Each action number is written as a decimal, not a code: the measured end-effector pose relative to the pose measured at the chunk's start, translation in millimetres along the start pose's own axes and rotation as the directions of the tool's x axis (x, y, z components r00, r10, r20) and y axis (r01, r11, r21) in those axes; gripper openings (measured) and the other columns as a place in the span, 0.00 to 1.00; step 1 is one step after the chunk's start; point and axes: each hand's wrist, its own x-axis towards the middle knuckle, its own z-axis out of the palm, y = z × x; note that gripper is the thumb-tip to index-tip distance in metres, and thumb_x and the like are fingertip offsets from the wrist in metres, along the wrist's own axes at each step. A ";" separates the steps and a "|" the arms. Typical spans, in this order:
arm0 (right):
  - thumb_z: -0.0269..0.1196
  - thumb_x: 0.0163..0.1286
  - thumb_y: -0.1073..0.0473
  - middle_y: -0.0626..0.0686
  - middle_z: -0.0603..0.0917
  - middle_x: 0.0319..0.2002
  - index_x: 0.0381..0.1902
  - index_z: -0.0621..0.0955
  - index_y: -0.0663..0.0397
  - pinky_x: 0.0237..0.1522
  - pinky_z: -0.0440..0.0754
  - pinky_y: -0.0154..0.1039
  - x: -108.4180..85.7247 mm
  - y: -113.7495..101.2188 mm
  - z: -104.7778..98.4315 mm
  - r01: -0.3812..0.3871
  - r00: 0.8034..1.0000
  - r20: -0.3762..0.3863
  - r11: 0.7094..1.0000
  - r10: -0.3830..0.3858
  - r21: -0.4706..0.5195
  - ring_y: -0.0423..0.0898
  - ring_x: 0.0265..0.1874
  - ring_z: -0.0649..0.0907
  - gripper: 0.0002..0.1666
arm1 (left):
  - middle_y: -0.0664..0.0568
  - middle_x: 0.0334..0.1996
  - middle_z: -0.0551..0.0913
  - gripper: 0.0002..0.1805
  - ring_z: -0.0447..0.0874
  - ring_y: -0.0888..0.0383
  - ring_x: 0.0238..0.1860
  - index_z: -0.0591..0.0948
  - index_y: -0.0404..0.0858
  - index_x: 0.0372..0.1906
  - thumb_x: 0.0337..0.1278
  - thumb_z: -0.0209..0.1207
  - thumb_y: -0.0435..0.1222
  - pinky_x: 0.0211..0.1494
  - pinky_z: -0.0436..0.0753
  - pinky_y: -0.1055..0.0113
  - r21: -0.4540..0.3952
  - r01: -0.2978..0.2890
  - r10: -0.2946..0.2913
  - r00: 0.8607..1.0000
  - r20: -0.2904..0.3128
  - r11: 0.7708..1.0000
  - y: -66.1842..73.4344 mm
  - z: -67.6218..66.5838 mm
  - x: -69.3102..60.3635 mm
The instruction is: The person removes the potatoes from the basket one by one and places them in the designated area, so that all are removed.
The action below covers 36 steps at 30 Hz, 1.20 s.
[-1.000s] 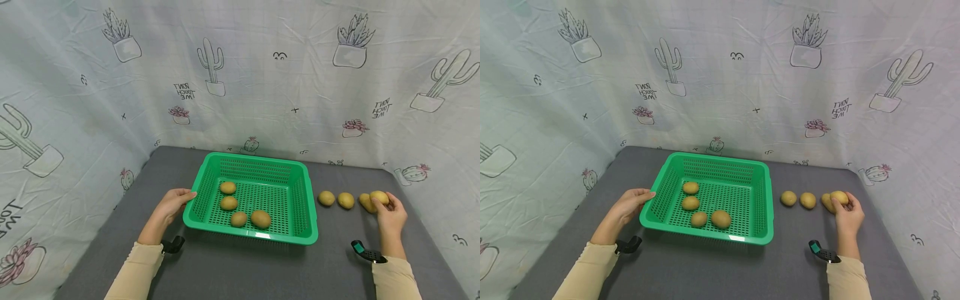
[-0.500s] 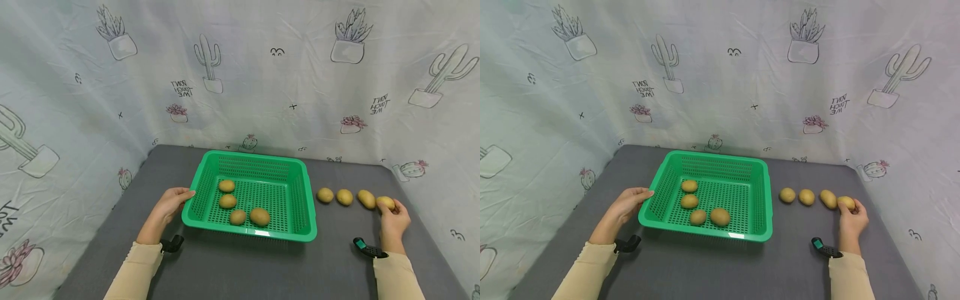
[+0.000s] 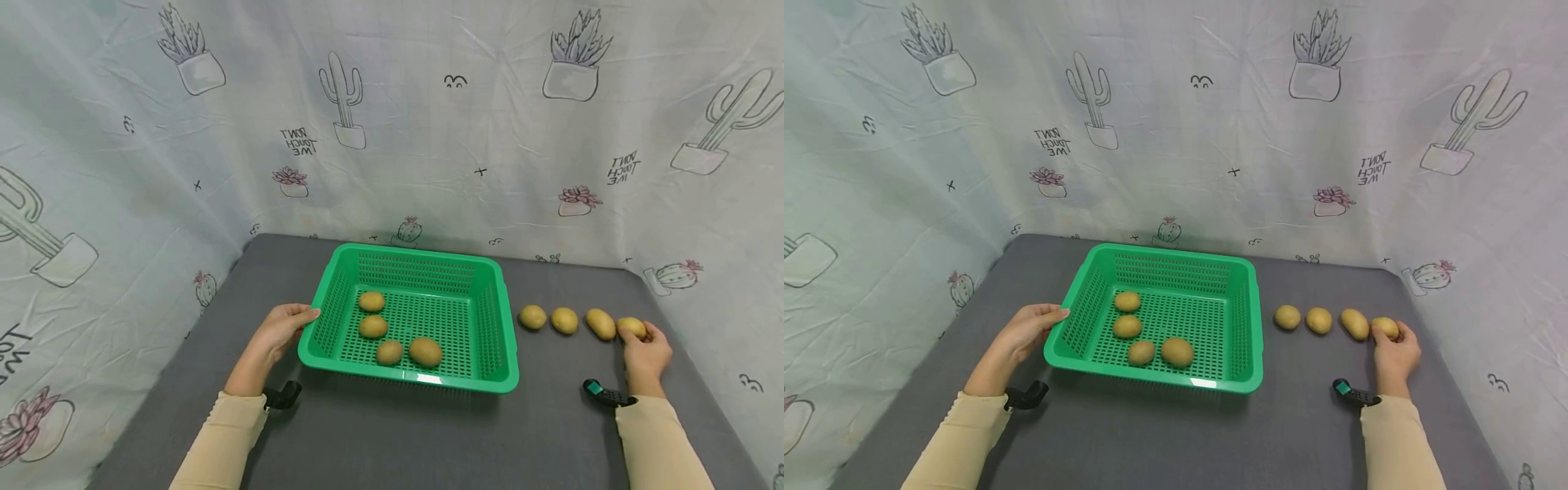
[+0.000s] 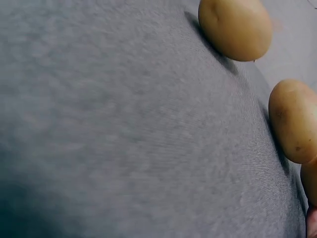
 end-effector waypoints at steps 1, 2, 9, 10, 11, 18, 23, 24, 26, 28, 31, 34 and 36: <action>0.63 0.64 0.56 0.31 0.69 0.37 0.69 0.65 0.58 0.49 0.67 0.23 1.6 0.4 0.4 0.004 1.000 0.005 1.000 -0.004 -0.010 0.23 0.33 0.67 0.38 | 0.60 0.17 0.72 0.27 0.62 0.66 0.14 0.69 0.27 0.62 0.68 0.54 0.42 0.22 0.67 0.70 -0.005 0.000 0.000 1.000 -0.006 1.000 -0.2 0.4 0.1; 0.62 0.64 0.55 0.32 0.69 0.38 0.70 0.65 0.58 0.49 0.67 0.24 3.0 0.7 0.6 0.009 1.000 0.010 0.999 -0.009 -0.032 0.23 0.33 0.67 0.38 | 0.59 0.17 0.72 0.26 0.63 0.66 0.15 0.70 0.27 0.62 0.68 0.54 0.42 0.23 0.68 0.70 -0.008 -0.001 0.001 1.000 -0.010 1.000 -0.4 0.8 0.2; 0.60 0.66 0.51 0.39 0.70 0.42 0.70 0.64 0.59 0.46 0.67 0.25 5.8 0.5 0.1 0.022 0.999 0.038 0.989 -0.017 -0.149 0.24 0.32 0.65 0.38 | 0.60 0.17 0.72 0.27 0.64 0.67 0.15 0.69 0.27 0.62 0.67 0.54 0.42 0.23 0.68 0.70 -0.002 -0.006 0.006 1.000 -0.015 1.000 -1.2 0.9 1.2; 0.60 0.66 0.51 0.39 0.70 0.42 0.70 0.64 0.60 0.46 0.67 0.25 5.7 0.1 -0.3 0.019 0.999 0.041 0.988 -0.013 -0.151 0.24 0.31 0.65 0.38 | 0.60 0.16 0.71 0.27 0.62 0.67 0.14 0.69 0.27 0.62 0.67 0.54 0.42 0.21 0.67 0.70 0.002 -0.005 0.005 1.000 -0.013 1.000 -1.1 0.8 1.0; 0.60 0.66 0.51 0.39 0.70 0.42 0.70 0.64 0.60 0.46 0.67 0.25 5.4 -0.4 -0.7 0.013 0.999 0.042 0.989 -0.007 -0.145 0.24 0.31 0.65 0.38 | 0.60 0.15 0.71 0.27 0.60 0.66 0.12 0.69 0.27 0.62 0.67 0.54 0.42 0.20 0.65 0.70 0.002 0.001 -0.001 1.000 -0.015 1.000 -1.3 0.8 1.1; 0.59 0.66 0.48 0.32 0.67 0.38 0.71 0.64 0.57 0.54 0.67 0.27 3.6 -3.4 -2.8 -0.038 0.999 0.036 0.997 0.040 -0.060 0.23 0.34 0.65 0.39 | 0.60 0.15 0.71 0.26 0.59 0.67 0.12 0.69 0.27 0.62 0.68 0.54 0.41 0.21 0.66 0.71 -0.007 -0.004 0.004 1.000 -0.006 1.000 -1.0 0.7 1.7; 0.57 0.67 0.49 0.30 0.67 0.36 0.70 0.65 0.58 0.55 0.66 0.27 2.6 -4.3 -3.8 -0.043 0.999 0.015 0.999 0.043 -0.012 0.23 0.35 0.66 0.37 | 0.60 0.17 0.73 0.26 0.66 0.67 0.15 0.70 0.25 0.61 0.68 0.54 0.41 0.25 0.71 0.71 -0.016 -0.016 0.016 1.000 -0.001 1.000 -1.1 0.4 1.4; 0.57 0.67 0.50 0.30 0.67 0.36 0.69 0.65 0.58 0.56 0.66 0.26 2.7 -4.7 -3.7 -0.052 0.999 0.008 0.998 0.052 0.023 0.23 0.35 0.67 0.36 | 0.60 0.17 0.73 0.26 0.67 0.67 0.15 0.70 0.26 0.61 0.68 0.54 0.41 0.24 0.71 0.71 -0.021 -0.014 0.014 1.000 -0.004 1.000 -1.0 0.6 1.5; 0.58 0.66 0.51 0.30 0.68 0.36 0.69 0.65 0.58 0.56 0.66 0.24 2.6 -4.8 -4.0 -0.065 0.998 -0.007 0.993 0.066 0.098 0.24 0.36 0.68 0.36 | 0.60 0.17 0.73 0.26 0.67 0.68 0.15 0.70 0.25 0.61 0.68 0.53 0.41 0.24 0.71 0.72 -0.023 -0.019 0.019 1.000 0.001 1.000 -0.9 0.7 1.3; 0.60 0.66 0.53 0.30 0.70 0.36 0.69 0.65 0.58 0.55 0.66 0.21 2.0 -4.9 -4.5 -0.078 0.996 -0.018 0.978 0.083 0.196 0.24 0.37 0.69 0.36 | 0.60 0.16 0.73 0.26 0.66 0.68 0.15 0.70 0.25 0.61 0.68 0.53 0.41 0.22 0.70 0.72 -0.024 -0.016 0.016 1.000 -0.002 1.000 -0.9 0.7 1.3; 0.61 0.65 0.57 0.32 0.72 0.36 0.69 0.66 0.60 0.49 0.67 0.17 0.5 -4.6 -5.1 -0.076 0.995 -0.039 0.947 0.093 0.311 0.25 0.36 0.70 0.36 | 0.60 0.17 0.72 0.26 0.65 0.67 0.15 0.69 0.26 0.62 0.68 0.53 0.41 0.22 0.68 0.71 -0.015 -0.007 0.007 1.000 -0.007 1.000 -1.4 0.7 1.7; 0.61 0.64 0.60 0.33 0.73 0.36 0.68 0.66 0.62 0.46 0.68 0.16 -1.7 -4.1 -6.3 -0.061 0.995 -0.047 0.928 0.084 0.368 0.25 0.35 0.71 0.35 | 0.60 0.18 0.73 0.26 0.66 0.67 0.17 0.69 0.26 0.62 0.68 0.54 0.41 0.23 0.69 0.71 -0.014 -0.005 0.005 1.000 -0.015 1.000 -1.9 0.7 2.1; 0.61 0.64 0.60 0.34 0.73 0.37 0.68 0.65 0.62 0.45 0.68 0.16 -3.5 -3.7 -7.4 -0.048 0.996 -0.048 0.924 0.072 0.379 0.26 0.35 0.71 0.36 | 0.60 0.20 0.73 0.26 0.67 0.67 0.18 0.69 0.26 0.62 0.68 0.54 0.41 0.25 0.71 0.72 -0.020 -0.013 0.013 1.000 -0.015 1.000 -2.1 0.8 2.2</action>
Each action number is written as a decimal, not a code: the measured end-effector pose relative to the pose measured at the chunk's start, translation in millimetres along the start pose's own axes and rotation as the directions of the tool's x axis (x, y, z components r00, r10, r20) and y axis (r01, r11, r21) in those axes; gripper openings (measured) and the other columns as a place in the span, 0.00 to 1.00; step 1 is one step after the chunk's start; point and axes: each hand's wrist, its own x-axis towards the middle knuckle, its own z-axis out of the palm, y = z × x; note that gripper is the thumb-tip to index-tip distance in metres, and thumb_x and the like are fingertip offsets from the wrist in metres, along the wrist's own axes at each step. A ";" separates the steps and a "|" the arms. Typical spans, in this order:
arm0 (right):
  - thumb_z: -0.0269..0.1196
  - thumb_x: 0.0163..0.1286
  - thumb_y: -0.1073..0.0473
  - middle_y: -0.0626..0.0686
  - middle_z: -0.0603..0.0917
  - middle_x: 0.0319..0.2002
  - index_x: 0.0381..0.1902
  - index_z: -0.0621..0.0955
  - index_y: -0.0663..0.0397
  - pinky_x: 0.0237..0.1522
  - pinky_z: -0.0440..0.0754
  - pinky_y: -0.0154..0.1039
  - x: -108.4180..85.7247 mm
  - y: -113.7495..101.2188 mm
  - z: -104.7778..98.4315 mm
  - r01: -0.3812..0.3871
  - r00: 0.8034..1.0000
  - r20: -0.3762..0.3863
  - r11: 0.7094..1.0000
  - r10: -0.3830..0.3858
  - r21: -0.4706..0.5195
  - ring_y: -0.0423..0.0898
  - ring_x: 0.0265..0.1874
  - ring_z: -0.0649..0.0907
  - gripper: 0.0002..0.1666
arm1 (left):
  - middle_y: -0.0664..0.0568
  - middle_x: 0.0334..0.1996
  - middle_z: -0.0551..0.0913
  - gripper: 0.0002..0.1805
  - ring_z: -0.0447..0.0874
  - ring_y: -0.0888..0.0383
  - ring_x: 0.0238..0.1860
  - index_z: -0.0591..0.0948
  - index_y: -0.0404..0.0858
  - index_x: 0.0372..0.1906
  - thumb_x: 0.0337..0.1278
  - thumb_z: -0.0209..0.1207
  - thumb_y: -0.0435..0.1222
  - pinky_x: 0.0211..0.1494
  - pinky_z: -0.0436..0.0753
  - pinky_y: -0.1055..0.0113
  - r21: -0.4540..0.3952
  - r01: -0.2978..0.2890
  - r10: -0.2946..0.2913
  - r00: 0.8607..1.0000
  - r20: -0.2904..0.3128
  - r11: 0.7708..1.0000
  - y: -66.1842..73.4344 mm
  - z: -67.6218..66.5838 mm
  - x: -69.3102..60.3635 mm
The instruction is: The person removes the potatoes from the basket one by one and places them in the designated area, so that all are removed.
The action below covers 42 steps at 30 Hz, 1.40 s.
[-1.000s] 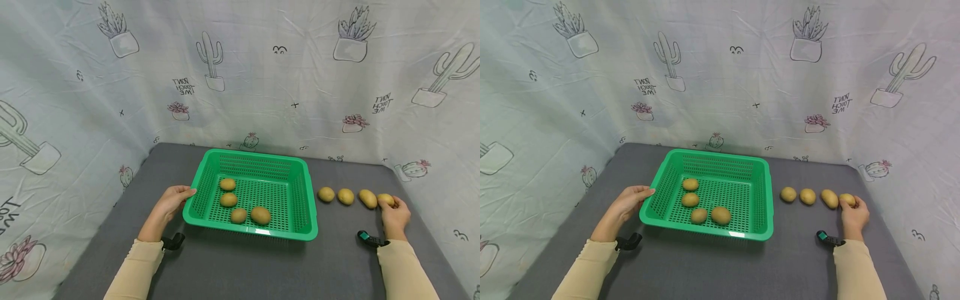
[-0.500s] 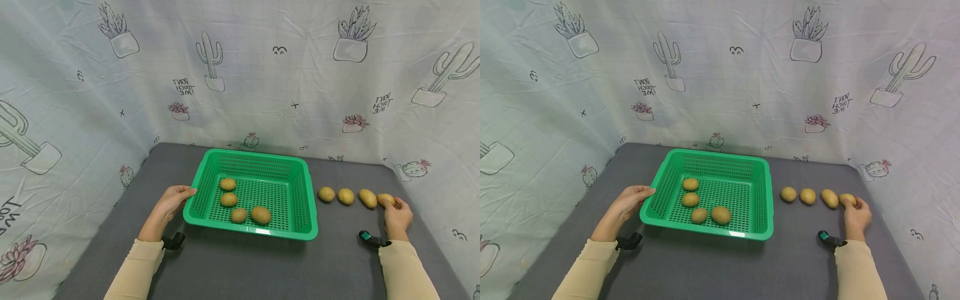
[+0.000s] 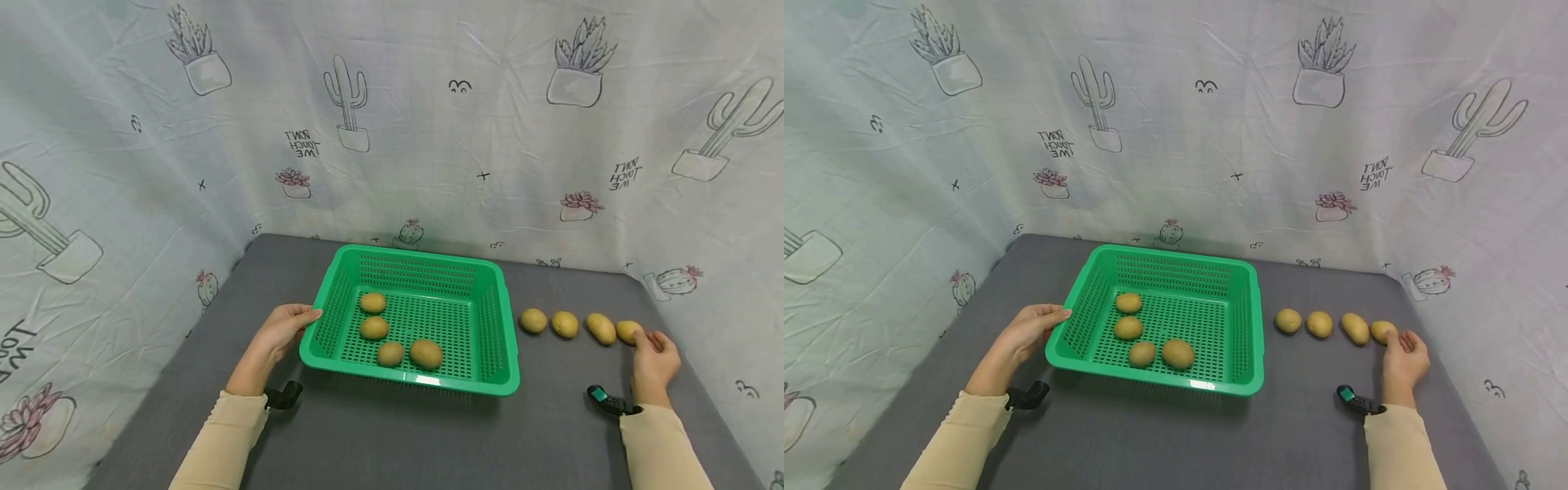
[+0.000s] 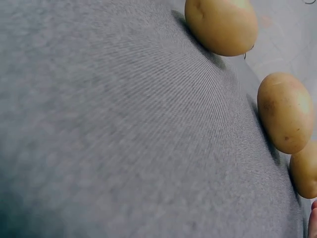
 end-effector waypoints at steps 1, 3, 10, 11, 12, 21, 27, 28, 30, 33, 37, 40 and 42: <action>0.61 0.64 0.61 0.34 0.73 0.37 0.68 0.66 0.63 0.45 0.68 0.16 -1.0 0.0 -1.0 0.008 1.000 -0.001 1.000 -0.008 0.002 0.26 0.35 0.71 0.36 | 0.60 0.20 0.72 0.26 0.67 0.67 0.19 0.69 0.25 0.61 0.68 0.54 0.40 0.26 0.72 0.72 -0.006 -0.003 0.003 1.000 0.000 1.000 -0.2 0.4 0.0; 0.62 0.63 0.62 0.35 0.73 0.38 0.68 0.66 0.63 0.45 0.68 0.16 -3.4 -0.8 -2.8 0.029 1.000 0.001 1.000 -0.029 0.005 0.26 0.35 0.71 0.36 | 0.60 0.20 0.72 0.26 0.68 0.67 0.19 0.69 0.25 0.61 0.68 0.53 0.40 0.27 0.72 0.72 -0.015 -0.009 0.009 1.000 0.005 1.000 -0.6 0.8 0.0; 0.63 0.63 0.62 0.32 0.73 0.38 0.64 0.71 0.62 0.44 0.67 0.14 -13.6 -11.4 -4.3 0.170 0.985 0.013 0.984 -0.170 -0.056 0.27 0.40 0.72 0.31 | 0.59 0.21 0.73 0.26 0.68 0.66 0.19 0.68 0.25 0.62 0.68 0.53 0.39 0.30 0.74 0.71 -0.023 -0.010 0.010 1.000 0.012 1.000 -0.7 0.0 -0.3; 0.63 0.63 0.62 0.32 0.73 0.38 0.64 0.71 0.62 0.46 0.67 0.14 -15.2 -14.0 -3.4 0.190 0.982 0.021 0.979 -0.189 -0.068 0.27 0.42 0.72 0.31 | 0.59 0.21 0.74 0.27 0.68 0.66 0.19 0.67 0.25 0.63 0.68 0.53 0.40 0.31 0.74 0.70 -0.024 -0.011 0.011 1.000 0.014 1.000 -0.5 -0.2 -0.4; 0.63 0.63 0.62 0.32 0.73 0.39 0.64 0.71 0.62 0.47 0.67 0.14 -16.9 -16.9 -2.2 0.214 0.977 0.031 0.974 -0.213 -0.070 0.28 0.43 0.73 0.31 | 0.58 0.21 0.73 0.27 0.68 0.66 0.19 0.67 0.25 0.63 0.68 0.53 0.39 0.32 0.74 0.70 -0.026 -0.011 0.011 1.000 0.014 1.000 -0.3 -0.5 -0.4; 0.64 0.61 0.72 0.41 0.79 0.43 0.57 0.75 0.60 0.54 0.70 0.21 -45.5 -47.1 16.8 0.358 0.905 0.187 0.921 -0.382 0.150 0.35 0.47 0.76 0.25 | 0.58 0.22 0.75 0.27 0.69 0.66 0.20 0.68 0.25 0.62 0.68 0.53 0.41 0.32 0.75 0.69 -0.020 -0.014 0.014 1.000 0.012 1.000 -0.5 -0.7 -0.8; 0.62 0.61 0.75 0.46 0.80 0.47 0.55 0.77 0.60 0.51 0.72 0.22 -71.0 -65.4 34.4 0.399 0.831 0.311 0.884 -0.460 0.242 0.37 0.49 0.77 0.24 | 0.58 0.22 0.71 0.26 0.67 0.65 0.21 0.69 0.26 0.62 0.68 0.53 0.40 0.32 0.73 0.69 -0.014 -0.010 0.010 1.000 0.005 1.000 -1.0 0.1 -0.9; 0.62 0.61 0.75 0.47 0.80 0.47 0.56 0.76 0.60 0.51 0.72 0.21 -75.3 -68.3 37.7 0.396 0.820 0.334 0.883 -0.464 0.254 0.38 0.50 0.77 0.24 | 0.58 0.21 0.71 0.26 0.67 0.65 0.21 0.68 0.26 0.62 0.68 0.53 0.41 0.32 0.73 0.69 -0.013 -0.011 0.011 1.000 0.005 1.000 -1.2 0.2 -0.9; 0.61 0.61 0.76 0.48 0.80 0.48 0.57 0.76 0.62 0.51 0.72 0.22 -83.6 -74.0 44.2 0.400 0.796 0.378 0.879 -0.474 0.260 0.40 0.51 0.77 0.25 | 0.59 0.20 0.71 0.26 0.66 0.65 0.20 0.69 0.26 0.62 0.68 0.53 0.41 0.30 0.72 0.68 -0.004 -0.005 0.005 1.000 0.003 1.000 -1.5 -0.1 -0.6; 0.60 0.62 0.76 0.47 0.80 0.50 0.59 0.73 0.66 0.53 0.71 0.22 -95.5 -81.8 52.5 0.448 0.739 0.453 0.866 -0.499 0.224 0.40 0.53 0.76 0.26 | 0.59 0.18 0.70 0.27 0.64 0.65 0.18 0.69 0.27 0.62 0.68 0.53 0.42 0.28 0.71 0.68 0.013 0.001 -0.001 1.000 -0.001 1.000 -1.9 -0.4 -0.4; 0.59 0.64 0.75 0.44 0.78 0.53 0.62 0.70 0.69 0.56 0.69 0.22 -107.9 -91.6 62.1 0.540 0.619 0.569 0.819 -0.542 0.193 0.37 0.55 0.75 0.27 | 0.59 0.18 0.71 0.26 0.65 0.65 0.18 0.69 0.27 0.62 0.68 0.53 0.41 0.28 0.71 0.68 0.015 0.001 -0.001 1.000 -0.003 1.000 -1.7 -0.5 -0.1; 0.57 0.65 0.76 0.44 0.77 0.55 0.63 0.69 0.70 0.57 0.68 0.22 -113.7 -98.7 69.9 0.562 0.509 0.645 0.788 -0.570 0.254 0.36 0.57 0.75 0.27 | 0.59 0.19 0.71 0.26 0.66 0.65 0.19 0.69 0.26 0.61 0.68 0.53 0.41 0.29 0.72 0.69 0.003 -0.004 0.004 1.000 0.000 1.000 -0.9 -0.2 0.0; 0.56 0.65 0.77 0.46 0.77 0.56 0.63 0.68 0.72 0.59 0.68 0.24 -117.3 -103.2 75.9 0.554 0.440 0.681 0.774 -0.585 0.308 0.37 0.58 0.74 0.28 | 0.59 0.19 0.71 0.26 0.67 0.66 0.19 0.69 0.26 0.61 0.68 0.53 0.41 0.29 0.73 0.70 0.000 -0.006 0.006 1.000 0.006 1.000 -0.3 -0.1 0.2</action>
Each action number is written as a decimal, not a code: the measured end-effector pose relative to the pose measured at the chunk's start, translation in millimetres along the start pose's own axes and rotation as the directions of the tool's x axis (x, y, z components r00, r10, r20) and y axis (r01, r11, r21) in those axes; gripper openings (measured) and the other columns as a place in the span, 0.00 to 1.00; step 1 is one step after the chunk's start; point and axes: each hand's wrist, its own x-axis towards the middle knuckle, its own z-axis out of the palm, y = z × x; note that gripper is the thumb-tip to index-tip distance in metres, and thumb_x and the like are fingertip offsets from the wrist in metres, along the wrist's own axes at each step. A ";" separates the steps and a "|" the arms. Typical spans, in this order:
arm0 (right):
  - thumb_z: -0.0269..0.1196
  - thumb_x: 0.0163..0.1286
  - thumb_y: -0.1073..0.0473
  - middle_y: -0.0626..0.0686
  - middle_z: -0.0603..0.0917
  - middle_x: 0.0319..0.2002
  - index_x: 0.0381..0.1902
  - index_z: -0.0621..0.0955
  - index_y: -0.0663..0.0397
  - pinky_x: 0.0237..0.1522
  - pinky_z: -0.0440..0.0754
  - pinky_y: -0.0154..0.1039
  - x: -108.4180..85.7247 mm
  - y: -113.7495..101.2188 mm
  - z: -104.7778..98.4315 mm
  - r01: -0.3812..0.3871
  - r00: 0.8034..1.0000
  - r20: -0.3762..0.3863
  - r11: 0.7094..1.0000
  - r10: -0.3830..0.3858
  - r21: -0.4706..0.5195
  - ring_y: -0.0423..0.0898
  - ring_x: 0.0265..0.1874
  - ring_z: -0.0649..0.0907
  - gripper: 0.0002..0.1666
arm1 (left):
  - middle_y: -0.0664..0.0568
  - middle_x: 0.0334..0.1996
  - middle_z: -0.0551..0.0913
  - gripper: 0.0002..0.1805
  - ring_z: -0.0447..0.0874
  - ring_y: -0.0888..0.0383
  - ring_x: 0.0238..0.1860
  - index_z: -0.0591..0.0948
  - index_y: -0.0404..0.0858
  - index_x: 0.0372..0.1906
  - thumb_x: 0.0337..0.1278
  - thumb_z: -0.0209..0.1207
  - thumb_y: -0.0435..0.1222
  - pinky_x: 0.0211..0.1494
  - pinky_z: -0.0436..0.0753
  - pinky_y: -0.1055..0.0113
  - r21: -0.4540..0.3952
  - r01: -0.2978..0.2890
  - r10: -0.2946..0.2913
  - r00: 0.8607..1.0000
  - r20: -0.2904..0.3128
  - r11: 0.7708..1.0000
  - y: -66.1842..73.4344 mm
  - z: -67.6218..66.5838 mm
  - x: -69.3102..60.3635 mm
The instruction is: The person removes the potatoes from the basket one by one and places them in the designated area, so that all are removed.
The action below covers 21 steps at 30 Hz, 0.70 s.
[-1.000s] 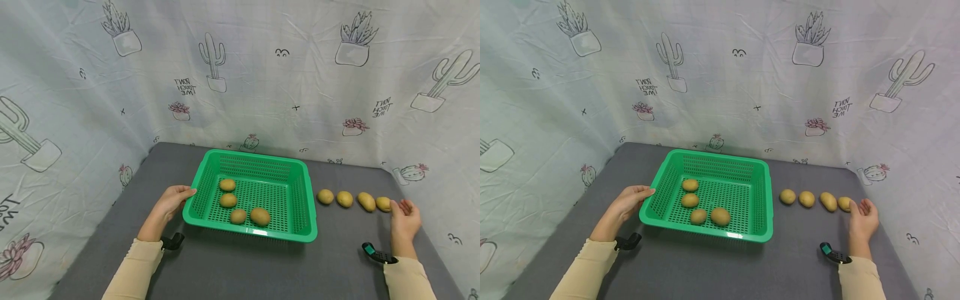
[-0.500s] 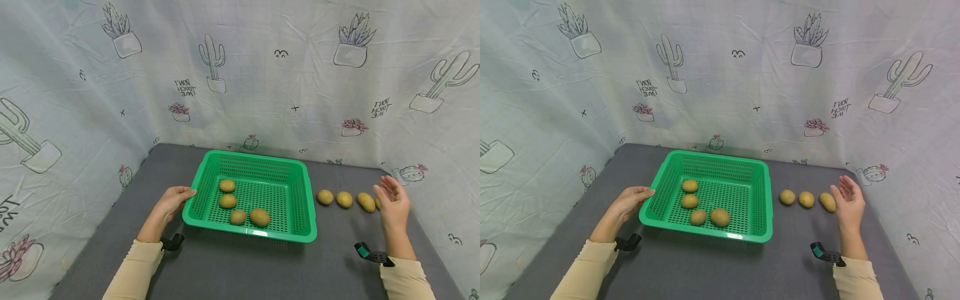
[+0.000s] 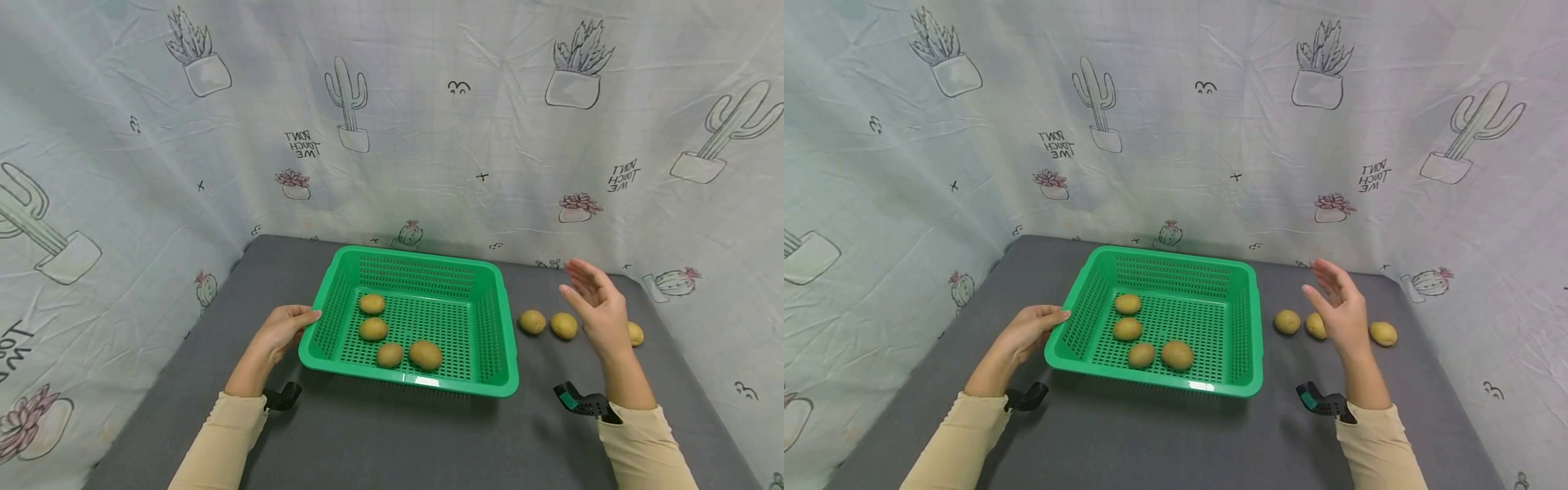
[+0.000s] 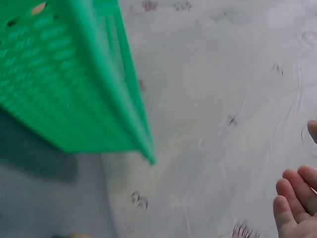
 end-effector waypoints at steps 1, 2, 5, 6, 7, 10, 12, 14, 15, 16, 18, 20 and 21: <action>0.56 0.65 0.77 0.46 0.76 0.57 0.63 0.67 0.72 0.59 0.68 0.24 2.6 -1.9 3.0 0.015 0.999 0.031 1.000 -0.015 0.012 0.37 0.58 0.74 0.28 | 0.59 0.19 0.72 0.26 0.67 0.66 0.18 0.69 0.26 0.61 0.68 0.53 0.41 0.29 0.73 0.70 0.002 -0.001 0.001 1.000 0.000 1.000 0.3 -0.1 -0.1; 0.56 0.65 0.77 0.46 0.76 0.57 0.63 0.67 0.73 0.59 0.68 0.24 5.1 -3.8 6.1 0.024 0.998 0.060 1.000 -0.025 0.018 0.38 0.58 0.74 0.28 | 0.59 0.19 0.72 0.26 0.67 0.65 0.18 0.69 0.26 0.62 0.68 0.53 0.41 0.28 0.72 0.70 0.003 -0.002 0.002 1.000 0.001 1.000 0.5 -0.2 -0.1; 0.56 0.65 0.77 0.46 0.75 0.58 0.63 0.67 0.73 0.59 0.68 0.24 12.3 -8.6 14.6 0.037 0.991 0.133 0.999 -0.034 -0.021 0.37 0.58 0.74 0.28 | 0.58 0.20 0.74 0.27 0.66 0.66 0.18 0.68 0.26 0.63 0.68 0.53 0.42 0.27 0.72 0.70 0.010 -0.004 0.004 1.000 0.004 1.000 1.5 -0.5 0.4; 0.57 0.65 0.76 0.47 0.75 0.58 0.63 0.67 0.73 0.58 0.68 0.24 14.8 -9.9 17.1 0.035 0.988 0.153 0.999 -0.030 -0.034 0.37 0.58 0.74 0.28 | 0.58 0.21 0.74 0.28 0.67 0.66 0.18 0.68 0.26 0.63 0.68 0.53 0.42 0.27 0.72 0.70 0.011 -0.004 0.004 1.000 0.004 1.000 1.7 -0.5 0.7; 0.57 0.65 0.76 0.47 0.75 0.58 0.63 0.67 0.73 0.58 0.68 0.24 17.2 -10.9 19.5 0.031 0.985 0.172 0.998 -0.022 -0.047 0.37 0.58 0.74 0.28 | 0.58 0.21 0.75 0.28 0.66 0.66 0.18 0.68 0.26 0.63 0.68 0.53 0.42 0.28 0.72 0.70 0.011 -0.002 0.002 1.000 0.001 1.000 2.0 -0.6 0.9; 0.57 0.65 0.75 0.48 0.75 0.58 0.64 0.67 0.72 0.57 0.69 0.23 24.2 -13.4 26.4 0.007 0.974 0.227 0.998 0.005 -0.055 0.37 0.58 0.74 0.28 | 0.58 0.24 0.76 0.29 0.68 0.67 0.19 0.66 0.26 0.64 0.68 0.53 0.42 0.30 0.74 0.70 0.007 0.001 -0.001 1.000 0.002 1.000 2.4 -0.5 1.1; 0.57 0.66 0.74 0.47 0.75 0.59 0.64 0.66 0.71 0.57 0.70 0.23 28.7 -15.0 32.0 -0.013 0.966 0.257 0.999 0.025 -0.049 0.36 0.58 0.73 0.29 | 0.58 0.24 0.76 0.29 0.68 0.66 0.19 0.66 0.26 0.65 0.68 0.53 0.42 0.30 0.74 0.69 0.005 0.005 -0.005 1.000 0.002 1.000 2.1 -0.5 1.0; 0.58 0.66 0.73 0.47 0.74 0.59 0.65 0.66 0.69 0.56 0.70 0.23 32.8 -15.7 38.0 -0.027 0.957 0.288 0.998 0.042 -0.054 0.35 0.59 0.73 0.29 | 0.57 0.26 0.76 0.29 0.69 0.66 0.19 0.66 0.26 0.65 0.68 0.53 0.42 0.31 0.75 0.69 0.003 0.006 -0.006 1.000 0.001 1.000 1.6 -0.2 0.6; 0.58 0.67 0.72 0.48 0.74 0.60 0.65 0.66 0.68 0.56 0.70 0.23 34.9 -15.8 41.2 -0.034 0.952 0.303 0.998 0.050 -0.057 0.34 0.59 0.73 0.29 | 0.57 0.27 0.77 0.29 0.69 0.66 0.20 0.66 0.26 0.65 0.68 0.54 0.42 0.32 0.75 0.69 0.004 0.006 -0.006 1.000 0.000 1.000 1.3 0.0 0.3; 0.58 0.67 0.71 0.49 0.73 0.60 0.65 0.66 0.68 0.56 0.70 0.24 37.1 -15.6 44.6 -0.039 0.946 0.319 0.997 0.057 -0.064 0.34 0.59 0.72 0.29 | 0.56 0.29 0.77 0.30 0.70 0.66 0.21 0.66 0.26 0.65 0.68 0.54 0.42 0.33 0.75 0.69 0.004 0.006 -0.006 1.000 0.000 1.000 1.1 0.1 0.1; 0.58 0.68 0.70 0.54 0.72 0.61 0.66 0.66 0.67 0.56 0.70 0.24 41.3 -13.6 51.2 -0.052 0.934 0.350 0.996 0.076 -0.077 0.33 0.59 0.72 0.29 | 0.55 0.34 0.77 0.30 0.72 0.66 0.24 0.65 0.26 0.65 0.67 0.54 0.42 0.37 0.76 0.69 0.004 0.004 -0.004 1.000 -0.003 1.000 0.8 0.4 -0.3; 0.58 0.68 0.68 0.60 0.71 0.62 0.66 0.66 0.66 0.57 0.70 0.25 45.6 -10.0 57.8 -0.067 0.918 0.384 0.993 0.099 -0.095 0.35 0.59 0.72 0.29 | 0.54 0.35 0.77 0.31 0.72 0.66 0.25 0.65 0.26 0.65 0.67 0.55 0.42 0.38 0.76 0.69 0.004 0.003 -0.003 1.000 -0.005 1.000 0.6 0.7 -0.6; 0.58 0.69 0.67 0.62 0.70 0.63 0.66 0.65 0.66 0.58 0.70 0.26 47.5 -8.0 61.1 -0.078 0.908 0.402 0.991 0.115 -0.105 0.37 0.59 0.72 0.29 | 0.54 0.36 0.76 0.31 0.73 0.66 0.26 0.65 0.25 0.65 0.67 0.55 0.43 0.39 0.76 0.69 0.004 0.000 0.000 1.000 -0.002 1.000 0.7 0.8 -0.9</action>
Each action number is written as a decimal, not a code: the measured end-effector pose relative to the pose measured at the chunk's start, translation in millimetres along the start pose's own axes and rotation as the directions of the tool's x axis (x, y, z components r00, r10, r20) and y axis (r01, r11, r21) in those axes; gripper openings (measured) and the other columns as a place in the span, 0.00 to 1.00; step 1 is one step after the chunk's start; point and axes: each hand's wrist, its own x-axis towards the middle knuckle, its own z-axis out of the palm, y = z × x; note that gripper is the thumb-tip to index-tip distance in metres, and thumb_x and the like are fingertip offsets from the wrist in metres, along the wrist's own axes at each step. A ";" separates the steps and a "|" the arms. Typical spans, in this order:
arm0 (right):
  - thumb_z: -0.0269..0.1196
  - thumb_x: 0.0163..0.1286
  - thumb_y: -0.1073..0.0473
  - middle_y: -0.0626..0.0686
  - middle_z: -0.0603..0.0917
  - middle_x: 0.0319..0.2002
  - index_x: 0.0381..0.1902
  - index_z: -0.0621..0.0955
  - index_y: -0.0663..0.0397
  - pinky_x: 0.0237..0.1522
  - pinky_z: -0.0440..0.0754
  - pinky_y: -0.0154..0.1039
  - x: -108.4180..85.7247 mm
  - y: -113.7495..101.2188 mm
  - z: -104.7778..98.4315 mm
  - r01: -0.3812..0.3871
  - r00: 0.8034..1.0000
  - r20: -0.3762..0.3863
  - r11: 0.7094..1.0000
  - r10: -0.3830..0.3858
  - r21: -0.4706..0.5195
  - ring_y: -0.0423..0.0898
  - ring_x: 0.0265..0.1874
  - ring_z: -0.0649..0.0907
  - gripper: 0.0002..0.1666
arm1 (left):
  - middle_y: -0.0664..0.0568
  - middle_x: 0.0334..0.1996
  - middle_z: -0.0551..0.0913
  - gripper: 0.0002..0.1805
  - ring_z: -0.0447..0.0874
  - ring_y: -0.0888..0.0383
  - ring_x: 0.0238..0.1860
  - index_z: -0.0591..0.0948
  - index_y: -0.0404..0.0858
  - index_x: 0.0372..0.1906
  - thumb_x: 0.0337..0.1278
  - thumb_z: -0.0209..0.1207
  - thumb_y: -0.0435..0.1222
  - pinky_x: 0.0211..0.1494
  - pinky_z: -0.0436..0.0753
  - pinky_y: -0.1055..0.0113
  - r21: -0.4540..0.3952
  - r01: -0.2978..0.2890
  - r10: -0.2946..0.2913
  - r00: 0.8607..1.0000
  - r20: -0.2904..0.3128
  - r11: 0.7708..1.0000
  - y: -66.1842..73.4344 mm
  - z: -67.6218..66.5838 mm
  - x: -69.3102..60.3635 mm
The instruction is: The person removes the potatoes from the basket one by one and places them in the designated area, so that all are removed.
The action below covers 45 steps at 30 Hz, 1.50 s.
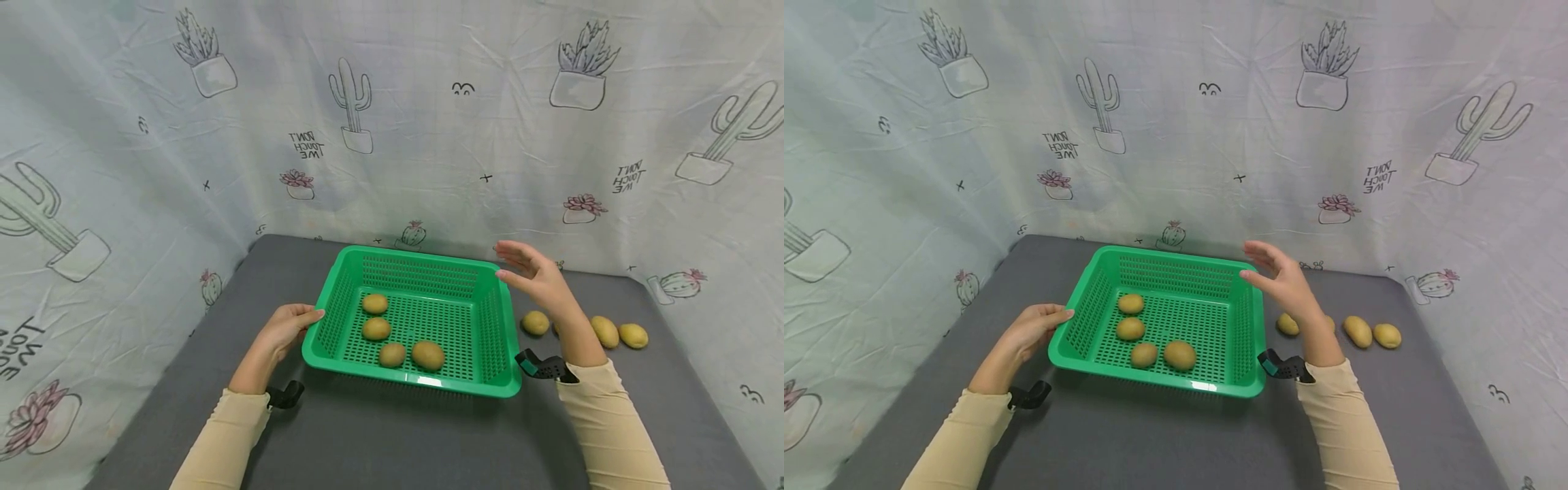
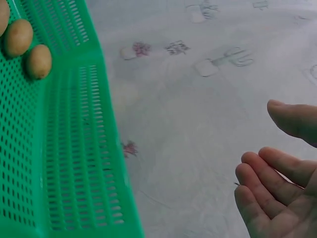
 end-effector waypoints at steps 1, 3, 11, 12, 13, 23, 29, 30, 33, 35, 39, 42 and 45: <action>0.58 0.69 0.66 0.64 0.69 0.63 0.67 0.65 0.65 0.59 0.70 0.28 3.4 1.6 2.5 -0.012 1.000 0.022 1.000 0.013 -0.011 0.39 0.61 0.72 0.30 | 0.55 0.34 0.77 0.31 0.72 0.66 0.25 0.65 0.25 0.65 0.67 0.55 0.42 0.38 0.76 0.69 -0.001 0.000 0.000 1.000 0.001 1.000 0.4 0.0 0.1; 0.58 0.70 0.64 0.65 0.69 0.63 0.67 0.65 0.64 0.63 0.68 0.35 10.1 5.2 8.0 -0.035 0.997 0.071 0.999 0.037 -0.017 0.47 0.63 0.71 0.30 | 0.56 0.28 0.76 0.30 0.68 0.66 0.20 0.66 0.26 0.65 0.67 0.54 0.42 0.32 0.73 0.70 0.001 0.002 -0.002 1.000 0.006 1.000 0.5 -0.2 0.4; 0.58 0.69 0.66 0.67 0.66 0.65 0.67 0.65 0.64 0.67 0.62 0.51 30.1 17.9 36.0 -0.034 0.982 0.186 0.996 0.019 0.082 0.59 0.66 0.66 0.30 | 0.59 0.18 0.71 0.26 0.64 0.65 0.17 0.69 0.26 0.62 0.68 0.54 0.41 0.27 0.70 0.69 0.001 0.003 -0.003 1.000 -0.003 1.000 -1.5 -0.8 0.8; 0.58 0.69 0.66 0.67 0.66 0.65 0.67 0.65 0.64 0.67 0.62 0.50 32.2 19.2 39.3 -0.033 0.982 0.191 0.994 0.014 0.100 0.59 0.67 0.66 0.30 | 0.59 0.18 0.71 0.26 0.65 0.65 0.17 0.69 0.26 0.62 0.68 0.53 0.40 0.27 0.71 0.69 -0.001 0.001 -0.001 1.000 -0.003 1.000 -1.6 -0.6 0.7; 0.58 0.69 0.67 0.67 0.66 0.65 0.67 0.65 0.64 0.67 0.62 0.51 34.3 20.3 42.3 -0.036 0.981 0.195 0.993 0.013 0.114 0.58 0.67 0.66 0.30 | 0.59 0.19 0.71 0.26 0.66 0.65 0.18 0.69 0.26 0.62 0.68 0.53 0.40 0.28 0.72 0.70 -0.004 -0.001 0.001 1.000 -0.004 1.000 -1.6 -0.5 0.7; 0.59 0.69 0.66 0.64 0.67 0.66 0.67 0.65 0.65 0.68 0.60 0.55 55.3 21.3 67.5 -0.044 0.976 0.218 0.987 0.009 0.153 0.59 0.67 0.66 0.30 | 0.58 0.20 0.71 0.26 0.66 0.66 0.18 0.68 0.24 0.61 0.68 0.53 0.40 0.27 0.72 0.70 -0.016 -0.018 0.018 1.000 -0.006 1.000 1.3 0.2 -1.6; 0.59 0.68 0.67 0.64 0.68 0.66 0.66 0.67 0.64 0.69 0.60 0.53 64.6 25.0 79.9 -0.058 0.961 0.278 0.983 0.007 0.173 0.59 0.67 0.66 0.30 | 0.58 0.19 0.70 0.26 0.66 0.65 0.18 0.69 0.24 0.61 0.68 0.54 0.40 0.27 0.71 0.70 -0.008 -0.018 0.018 1.000 -0.005 1.000 2.2 0.0 -1.6; 0.60 0.68 0.67 0.63 0.68 0.66 0.66 0.67 0.63 0.69 0.60 0.52 65.3 25.5 81.3 -0.065 0.956 0.294 0.984 0.013 0.168 0.58 0.67 0.66 0.30 | 0.58 0.20 0.71 0.26 0.66 0.65 0.19 0.68 0.24 0.62 0.68 0.54 0.40 0.28 0.72 0.69 -0.004 -0.018 0.018 1.000 -0.004 1.000 2.5 -0.2 -1.6; 0.61 0.67 0.64 0.62 0.68 0.66 0.67 0.67 0.60 0.69 0.60 0.50 64.7 27.6 85.0 -0.083 0.938 0.345 0.985 0.027 0.150 0.57 0.68 0.66 0.31 | 0.57 0.23 0.72 0.27 0.67 0.64 0.22 0.67 0.24 0.63 0.68 0.53 0.40 0.33 0.73 0.68 0.002 -0.020 0.020 1.000 0.004 1.000 1.7 -0.3 -1.5; 0.62 0.67 0.63 0.62 0.68 0.66 0.67 0.67 0.59 0.69 0.60 0.52 64.6 30.0 87.0 -0.092 0.920 0.390 0.986 0.031 0.140 0.57 0.68 0.65 0.31 | 0.57 0.25 0.73 0.28 0.67 0.64 0.23 0.65 0.24 0.64 0.68 0.53 0.40 0.37 0.73 0.67 0.008 -0.025 0.025 1.000 0.010 1.000 1.2 -0.4 -1.5; 0.63 0.66 0.61 0.62 0.66 0.68 0.68 0.67 0.58 0.68 0.59 0.57 63.5 34.4 89.4 -0.139 0.861 0.504 0.984 0.065 0.110 0.59 0.69 0.63 0.34 | 0.57 0.25 0.74 0.29 0.68 0.65 0.23 0.64 0.25 0.65 0.69 0.52 0.40 0.38 0.74 0.67 0.021 -0.029 0.029 0.999 0.020 0.999 0.2 -1.0 -1.5; 0.64 0.65 0.62 0.62 0.64 0.69 0.69 0.65 0.58 0.68 0.59 0.56 63.7 35.8 89.5 -0.172 0.802 0.590 0.982 0.094 0.078 0.59 0.70 0.61 0.36 | 0.57 0.26 0.75 0.29 0.69 0.65 0.24 0.64 0.25 0.66 0.69 0.52 0.41 0.39 0.74 0.67 0.019 -0.025 0.025 1.000 0.016 1.000 0.3 -1.4 -1.1; 0.64 0.65 0.64 0.63 0.63 0.69 0.69 0.64 0.61 0.69 0.58 0.53 64.1 37.6 90.1 -0.183 0.746 0.658 0.982 0.104 0.052 0.58 0.70 0.61 0.36 | 0.57 0.29 0.76 0.30 0.71 0.65 0.26 0.64 0.25 0.66 0.69 0.53 0.41 0.40 0.75 0.68 0.019 -0.024 0.023 1.000 0.016 1.000 -0.4 -1.2 -0.7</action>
